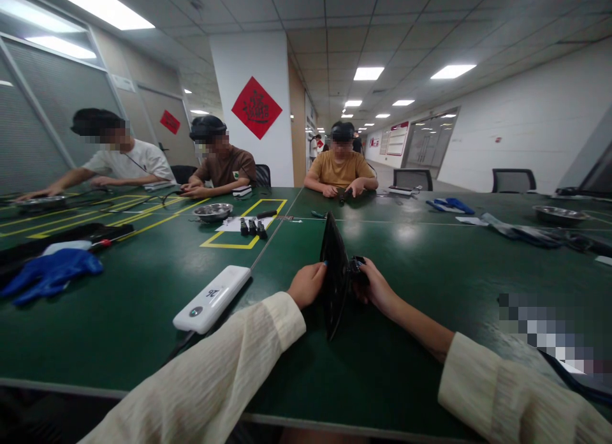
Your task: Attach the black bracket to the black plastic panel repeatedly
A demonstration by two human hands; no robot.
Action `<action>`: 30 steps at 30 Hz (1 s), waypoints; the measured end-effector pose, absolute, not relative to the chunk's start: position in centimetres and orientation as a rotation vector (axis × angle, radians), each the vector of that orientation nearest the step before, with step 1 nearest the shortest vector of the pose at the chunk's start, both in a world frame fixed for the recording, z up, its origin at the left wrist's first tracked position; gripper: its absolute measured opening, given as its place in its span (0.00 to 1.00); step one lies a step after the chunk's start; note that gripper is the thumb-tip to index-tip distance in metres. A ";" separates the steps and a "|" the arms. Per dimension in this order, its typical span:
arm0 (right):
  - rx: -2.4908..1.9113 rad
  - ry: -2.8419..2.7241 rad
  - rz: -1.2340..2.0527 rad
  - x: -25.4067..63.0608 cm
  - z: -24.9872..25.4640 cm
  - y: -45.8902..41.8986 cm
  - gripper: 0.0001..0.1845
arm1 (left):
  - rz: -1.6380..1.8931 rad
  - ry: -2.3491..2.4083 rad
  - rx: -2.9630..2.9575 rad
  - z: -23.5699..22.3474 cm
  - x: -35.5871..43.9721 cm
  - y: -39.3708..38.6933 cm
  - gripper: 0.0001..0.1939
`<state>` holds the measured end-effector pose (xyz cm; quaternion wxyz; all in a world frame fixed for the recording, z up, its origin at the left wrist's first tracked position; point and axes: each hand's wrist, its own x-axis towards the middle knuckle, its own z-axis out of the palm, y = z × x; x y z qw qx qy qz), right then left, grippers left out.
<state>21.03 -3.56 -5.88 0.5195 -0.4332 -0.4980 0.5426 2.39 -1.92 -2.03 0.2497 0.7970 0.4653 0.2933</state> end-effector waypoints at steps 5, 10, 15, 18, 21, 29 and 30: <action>-1.024 -1.188 1.318 21.0 -5.8 -3.5 0.19 | 0.813 1.286 2.085 -2.5 2.4 -1.5 0.28; -1.019 -1.186 1.310 21.1 -5.8 -3.5 0.19 | 0.794 1.218 2.044 -2.5 2.3 -1.3 0.24; -0.997 -1.186 1.320 21.1 -5.8 -3.5 0.19 | 0.796 1.175 2.001 -2.2 2.2 -1.5 0.20; -1.002 -1.190 1.321 21.1 -5.8 -3.5 0.18 | 0.791 1.179 1.994 -2.2 2.2 -1.5 0.19; -0.999 -1.192 1.325 21.1 -5.8 -3.5 0.17 | 0.785 1.172 1.992 -2.3 2.2 -1.4 0.18; -1.010 -1.174 1.327 20.8 -5.1 -3.8 0.16 | 0.791 1.162 2.015 -2.0 2.2 -1.6 0.17; -1.013 -1.170 1.323 20.7 -5.0 -3.8 0.16 | 0.792 1.164 2.017 -2.0 2.2 -1.6 0.17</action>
